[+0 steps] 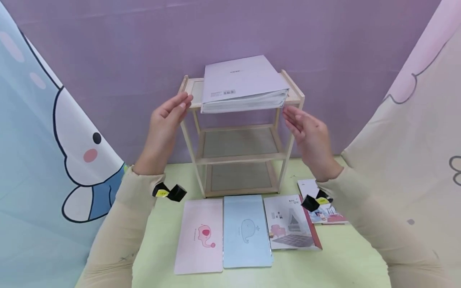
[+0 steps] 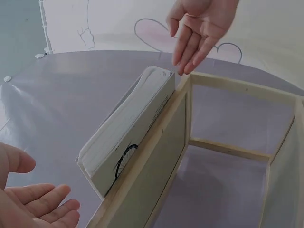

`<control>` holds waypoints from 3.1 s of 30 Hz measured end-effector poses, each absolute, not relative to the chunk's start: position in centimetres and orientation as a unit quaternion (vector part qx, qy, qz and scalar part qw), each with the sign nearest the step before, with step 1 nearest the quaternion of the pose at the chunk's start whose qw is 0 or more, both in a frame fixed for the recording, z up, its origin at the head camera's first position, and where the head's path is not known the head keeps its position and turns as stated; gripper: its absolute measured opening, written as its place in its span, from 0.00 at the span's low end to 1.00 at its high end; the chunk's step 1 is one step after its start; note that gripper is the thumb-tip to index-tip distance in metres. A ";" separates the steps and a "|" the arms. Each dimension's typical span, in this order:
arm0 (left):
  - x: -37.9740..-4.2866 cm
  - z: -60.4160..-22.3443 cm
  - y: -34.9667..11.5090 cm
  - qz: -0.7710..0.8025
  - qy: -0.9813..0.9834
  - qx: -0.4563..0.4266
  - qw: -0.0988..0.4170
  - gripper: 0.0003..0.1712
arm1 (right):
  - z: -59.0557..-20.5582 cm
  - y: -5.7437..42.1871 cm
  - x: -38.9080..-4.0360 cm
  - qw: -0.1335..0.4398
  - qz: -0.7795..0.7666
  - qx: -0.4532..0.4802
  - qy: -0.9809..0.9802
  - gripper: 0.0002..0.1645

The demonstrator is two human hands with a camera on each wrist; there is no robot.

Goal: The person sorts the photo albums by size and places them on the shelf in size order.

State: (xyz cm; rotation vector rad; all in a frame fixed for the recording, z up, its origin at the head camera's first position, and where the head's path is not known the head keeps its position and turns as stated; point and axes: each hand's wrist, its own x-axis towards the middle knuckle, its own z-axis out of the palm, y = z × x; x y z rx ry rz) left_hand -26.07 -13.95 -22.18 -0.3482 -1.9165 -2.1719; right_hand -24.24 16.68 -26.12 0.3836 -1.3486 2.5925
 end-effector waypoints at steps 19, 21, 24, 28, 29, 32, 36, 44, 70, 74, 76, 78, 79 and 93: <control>-25.5 -28.2 -15.7 -0.764 -0.627 -0.117 0.097 0.23 | -34.6 14.0 -22.8 0.081 0.837 0.104 -0.531 0.23; -25.3 -28.8 -15.8 -0.766 -0.625 -0.114 0.096 0.23 | -35.4 13.5 -22.7 0.071 0.840 0.100 -0.528 0.23; -25.4 -29.9 -16.0 -0.770 -0.623 -0.106 0.091 0.23 | -36.8 12.6 -22.6 0.062 0.840 0.093 -0.531 0.23; -25.5 -31.4 -16.0 -0.771 -0.626 -0.090 0.078 0.23 | -38.9 11.7 -22.7 0.053 0.828 0.088 -0.551 0.22; -25.5 -31.8 -16.0 -0.772 -0.625 -0.087 0.073 0.23 | -39.5 11.6 -22.8 0.050 0.825 0.084 -0.557 0.22; -25.5 -32.7 -16.1 -0.773 -0.626 -0.077 0.067 0.23 | -41.0 11.2 -23.1 0.033 0.815 0.073 -0.574 0.21; -25.6 -33.9 -16.4 -0.774 -0.627 -0.063 0.063 0.22 | -42.9 10.9 -23.6 0.006 0.789 0.051 -0.612 0.21; -26.1 -36.8 -17.0 -0.766 -0.641 -0.029 0.048 0.21 | -46.0 10.6 -23.5 -0.031 0.762 0.032 -0.646 0.21; -25.2 -44.9 -18.9 -0.717 -0.695 0.058 0.006 0.21 | -50.2 8.7 -22.0 -0.082 0.676 0.051 -0.731 0.20; -25.3 -45.8 -19.2 -0.710 -0.701 0.066 0.000 0.21 | -51.1 8.4 -22.2 -0.094 0.669 0.056 -0.735 0.21; -25.3 -46.2 -19.4 -0.702 -0.709 0.065 -0.009 0.21 | -51.6 8.3 -22.3 -0.108 0.663 0.054 -0.739 0.22; -25.3 -46.6 -19.5 -0.696 -0.715 0.068 -0.018 0.22 | -51.9 8.2 -22.1 -0.122 0.660 0.051 -0.739 0.23; -25.2 -46.8 -19.6 -0.692 -0.718 0.068 -0.021 0.22 | -52.1 8.1 -22.1 -0.125 0.658 0.053 -0.741 0.24; -25.1 -50.3 -21.2 -0.636 -0.762 0.091 -0.081 0.26 | -53.5 4.4 -20.8 -0.172 0.594 0.021 -0.785 0.25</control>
